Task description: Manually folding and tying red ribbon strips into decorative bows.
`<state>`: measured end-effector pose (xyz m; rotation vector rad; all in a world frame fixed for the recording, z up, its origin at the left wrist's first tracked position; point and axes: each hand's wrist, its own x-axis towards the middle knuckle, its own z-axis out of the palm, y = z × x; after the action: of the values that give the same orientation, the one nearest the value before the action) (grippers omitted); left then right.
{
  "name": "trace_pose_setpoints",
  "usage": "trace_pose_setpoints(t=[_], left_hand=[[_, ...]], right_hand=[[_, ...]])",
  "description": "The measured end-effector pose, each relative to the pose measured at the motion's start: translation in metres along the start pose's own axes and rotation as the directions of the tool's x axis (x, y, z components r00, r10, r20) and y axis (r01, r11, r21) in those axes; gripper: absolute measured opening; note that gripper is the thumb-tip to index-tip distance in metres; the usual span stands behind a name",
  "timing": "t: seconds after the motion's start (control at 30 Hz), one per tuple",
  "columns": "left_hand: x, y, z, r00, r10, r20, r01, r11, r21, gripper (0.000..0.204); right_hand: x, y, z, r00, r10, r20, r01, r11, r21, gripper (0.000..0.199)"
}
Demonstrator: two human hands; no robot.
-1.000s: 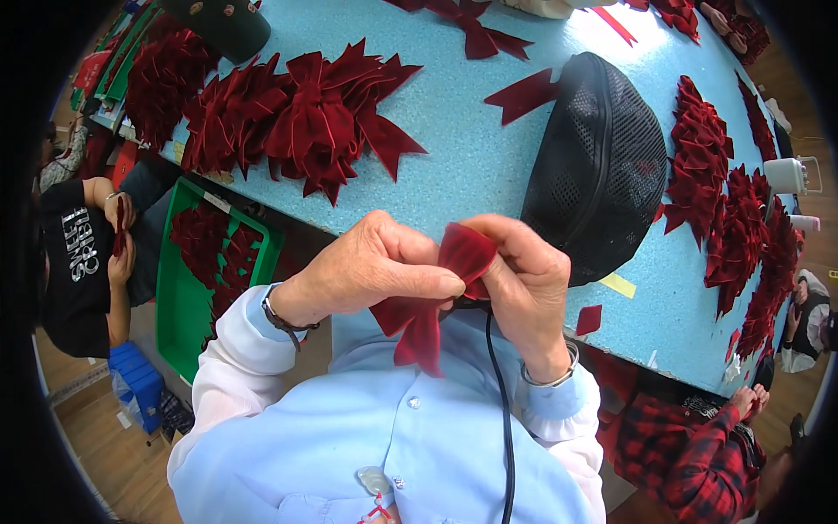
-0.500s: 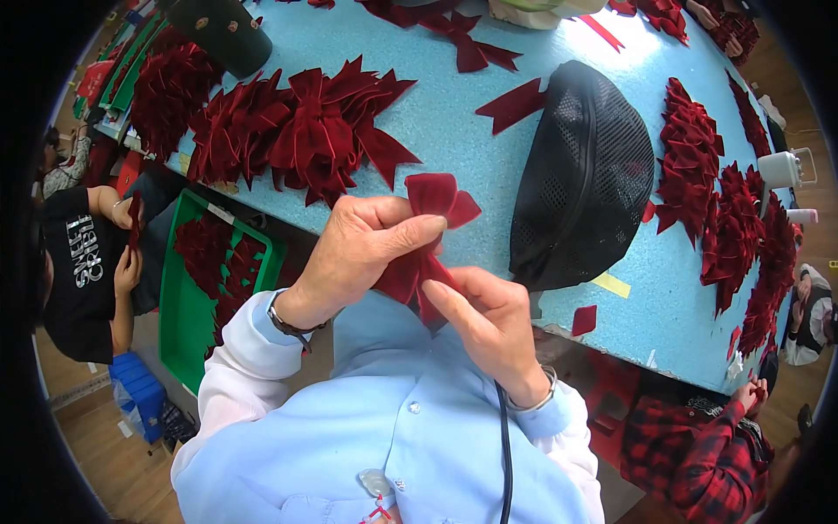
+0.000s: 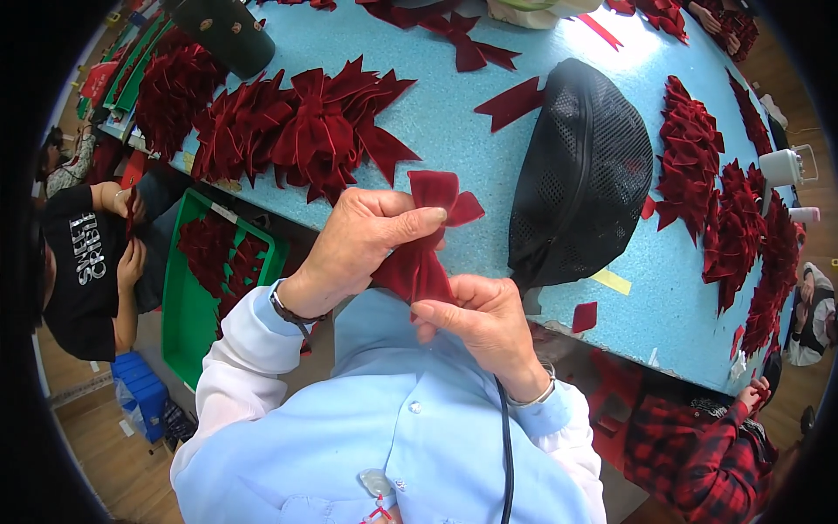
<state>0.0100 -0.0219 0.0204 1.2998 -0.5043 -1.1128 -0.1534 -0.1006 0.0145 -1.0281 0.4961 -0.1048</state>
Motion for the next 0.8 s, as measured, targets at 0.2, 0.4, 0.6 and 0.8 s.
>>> trace_pose_setpoints(t=[0.2, 0.4, 0.6, 0.8], left_hand=[[0.001, 0.004, 0.001, 0.999, -0.045, 0.018, 0.045, 0.999, -0.02, 0.019], [0.004, 0.001, -0.001, 0.996, -0.079, 0.031, 0.08, 0.996, -0.027, 0.019], [0.012, 0.001, -0.004, 0.988, -0.133, 0.078, 0.139, 0.988, -0.065, 0.02], [0.014, 0.002, -0.009, 0.989, -0.082, 0.126, 0.09, 0.994, -0.061, 0.022]], right_hand=[[0.001, 0.003, 0.001, 1.0, 0.03, -0.003, -0.03, 1.0, 0.001, 0.007], [0.004, 0.006, 0.001, 0.999, 0.051, 0.016, -0.051, 0.999, -0.006, 0.006], [0.006, 0.013, 0.005, 0.999, 0.039, -0.03, -0.038, 0.999, 0.03, 0.009], [0.002, 0.015, 0.008, 0.999, 0.012, -0.035, -0.015, 0.996, -0.085, 0.014]])
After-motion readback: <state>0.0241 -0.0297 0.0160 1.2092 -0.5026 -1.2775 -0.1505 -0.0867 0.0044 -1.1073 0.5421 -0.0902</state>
